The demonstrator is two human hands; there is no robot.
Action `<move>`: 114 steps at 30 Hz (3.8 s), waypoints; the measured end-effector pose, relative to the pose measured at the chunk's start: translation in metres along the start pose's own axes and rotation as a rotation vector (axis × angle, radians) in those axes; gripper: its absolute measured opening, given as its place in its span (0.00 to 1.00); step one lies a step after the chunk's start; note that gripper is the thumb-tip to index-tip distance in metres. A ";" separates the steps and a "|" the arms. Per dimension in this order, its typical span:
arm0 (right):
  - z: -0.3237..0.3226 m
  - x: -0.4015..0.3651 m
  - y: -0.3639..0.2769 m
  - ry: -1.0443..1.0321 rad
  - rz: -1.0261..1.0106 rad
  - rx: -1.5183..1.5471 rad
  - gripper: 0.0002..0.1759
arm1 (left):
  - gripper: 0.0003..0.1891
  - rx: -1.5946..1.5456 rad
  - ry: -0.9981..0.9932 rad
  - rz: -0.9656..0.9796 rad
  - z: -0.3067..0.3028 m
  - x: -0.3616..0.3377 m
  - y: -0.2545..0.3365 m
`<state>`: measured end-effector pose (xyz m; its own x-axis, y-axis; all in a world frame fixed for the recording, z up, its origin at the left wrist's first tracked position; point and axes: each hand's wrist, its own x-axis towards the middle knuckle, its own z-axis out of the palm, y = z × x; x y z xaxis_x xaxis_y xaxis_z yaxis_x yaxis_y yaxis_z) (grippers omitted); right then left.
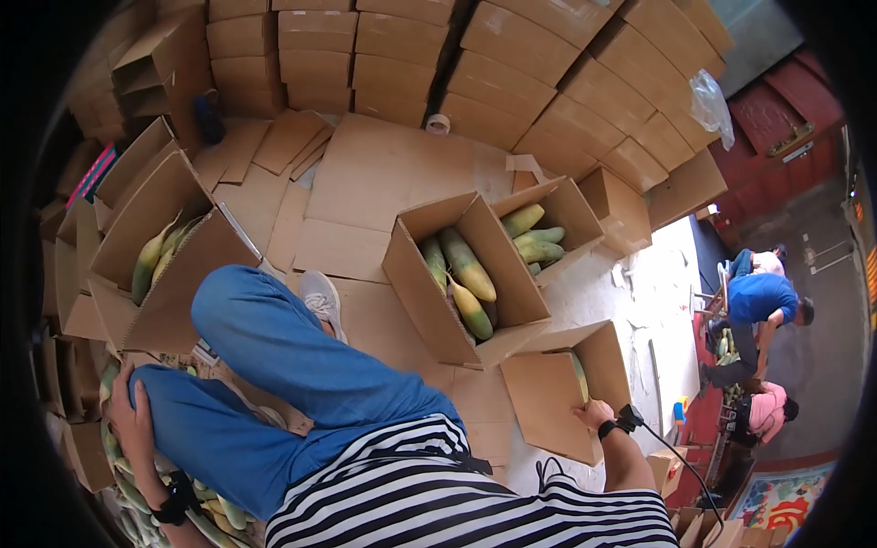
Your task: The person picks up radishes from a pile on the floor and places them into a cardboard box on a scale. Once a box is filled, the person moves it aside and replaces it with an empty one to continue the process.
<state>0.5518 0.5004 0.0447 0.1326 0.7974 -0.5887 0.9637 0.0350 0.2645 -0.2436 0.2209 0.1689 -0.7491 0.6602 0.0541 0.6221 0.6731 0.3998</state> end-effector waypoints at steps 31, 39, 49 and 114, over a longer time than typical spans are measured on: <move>-0.073 0.098 -0.200 -0.012 0.155 1.252 0.20 | 0.17 0.015 0.059 -0.046 -0.003 -0.001 0.012; -0.128 0.171 -0.138 0.181 0.022 0.989 0.18 | 0.18 0.050 0.040 -0.105 -0.001 -0.001 0.009; -0.107 0.170 -0.123 0.214 0.007 0.866 0.20 | 0.18 0.080 0.038 -0.131 -0.005 -0.004 0.014; -0.070 0.060 -0.456 -0.375 -0.939 -0.821 0.27 | 0.17 0.100 0.071 0.044 -0.010 -0.013 -0.002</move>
<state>0.1041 0.5747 -0.0580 -0.3258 0.0556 -0.9438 0.3186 0.9463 -0.0543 -0.2372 0.2075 0.1761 -0.7328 0.6669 0.1351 0.6715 0.6764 0.3027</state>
